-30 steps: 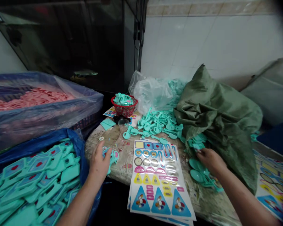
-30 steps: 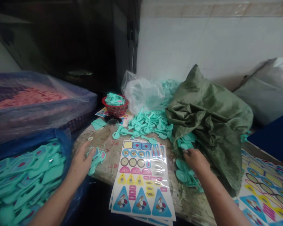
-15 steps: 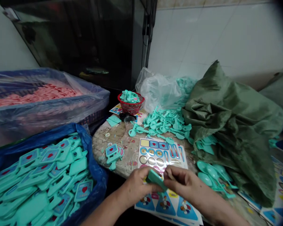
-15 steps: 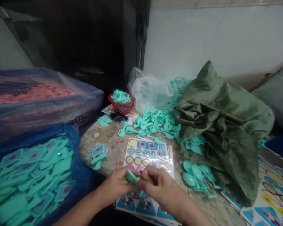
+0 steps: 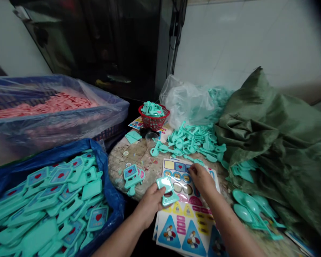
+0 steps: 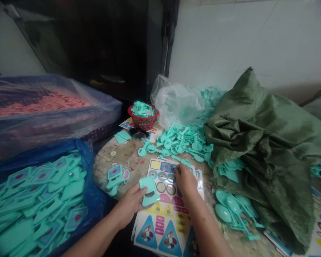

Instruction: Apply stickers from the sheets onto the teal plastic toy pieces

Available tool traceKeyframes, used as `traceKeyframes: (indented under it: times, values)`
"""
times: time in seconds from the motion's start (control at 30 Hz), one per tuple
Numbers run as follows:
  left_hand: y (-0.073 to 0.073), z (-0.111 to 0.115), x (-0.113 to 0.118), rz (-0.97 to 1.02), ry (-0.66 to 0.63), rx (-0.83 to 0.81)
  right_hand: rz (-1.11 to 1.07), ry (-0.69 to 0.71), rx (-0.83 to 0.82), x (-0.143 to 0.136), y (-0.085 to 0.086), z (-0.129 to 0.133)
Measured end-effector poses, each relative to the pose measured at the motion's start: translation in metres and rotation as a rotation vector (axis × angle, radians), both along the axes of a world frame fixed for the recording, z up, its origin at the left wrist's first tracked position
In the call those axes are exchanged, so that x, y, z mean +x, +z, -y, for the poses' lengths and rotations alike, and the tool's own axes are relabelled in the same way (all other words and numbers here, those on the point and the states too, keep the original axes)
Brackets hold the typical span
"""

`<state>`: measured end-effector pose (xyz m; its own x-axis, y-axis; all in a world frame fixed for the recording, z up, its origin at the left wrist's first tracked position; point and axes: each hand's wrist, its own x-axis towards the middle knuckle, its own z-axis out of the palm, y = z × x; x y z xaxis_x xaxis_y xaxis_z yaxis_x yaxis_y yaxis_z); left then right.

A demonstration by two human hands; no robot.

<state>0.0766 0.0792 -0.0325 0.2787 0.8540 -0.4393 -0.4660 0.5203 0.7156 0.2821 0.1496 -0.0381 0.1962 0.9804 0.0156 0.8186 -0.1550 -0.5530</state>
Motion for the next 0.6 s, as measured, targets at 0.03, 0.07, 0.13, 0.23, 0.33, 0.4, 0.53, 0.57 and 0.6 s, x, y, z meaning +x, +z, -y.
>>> traceKeyframes:
  times: [0.03, 0.07, 0.13, 0.23, 0.33, 0.4, 0.53, 0.57, 0.6]
  values:
    - [-0.001, -0.001, -0.001, -0.007, -0.007, -0.009, 0.020, 0.005, -0.006, 0.000, 0.000, 0.001]
    - [-0.001, -0.002, -0.001, -0.011, -0.019, -0.018, 0.035, 0.013, -0.015, 0.000, 0.001, 0.002]
    - [-0.001, -0.003, -0.002, -0.026, -0.035, -0.036, 0.049, 0.038, -0.037, 0.001, 0.002, 0.003]
    - [0.002, -0.004, -0.002, -0.043, -0.054, -0.051, 0.053, 0.067, -0.063, 0.003, 0.003, 0.003]
    - [0.007, -0.005, -0.002, -0.043, -0.058, -0.065, 0.052, 0.065, -0.082, 0.002, 0.003, 0.002]
    - [0.010, -0.005, -0.001, -0.043, -0.052, -0.079, 0.046, 0.060, -0.094, 0.002, 0.003, 0.002]
    - [0.012, -0.006, -0.002, -0.040, -0.060, -0.090, 0.023, 0.057, -0.103, 0.001, 0.004, 0.003]
    - [0.012, -0.006, -0.002, -0.037, -0.063, -0.088, 0.014, 0.058, -0.106, 0.001, 0.004, 0.003]
    - [0.011, -0.006, -0.002, -0.033, -0.065, -0.084, 0.003, 0.058, -0.109, 0.001, 0.005, 0.004]
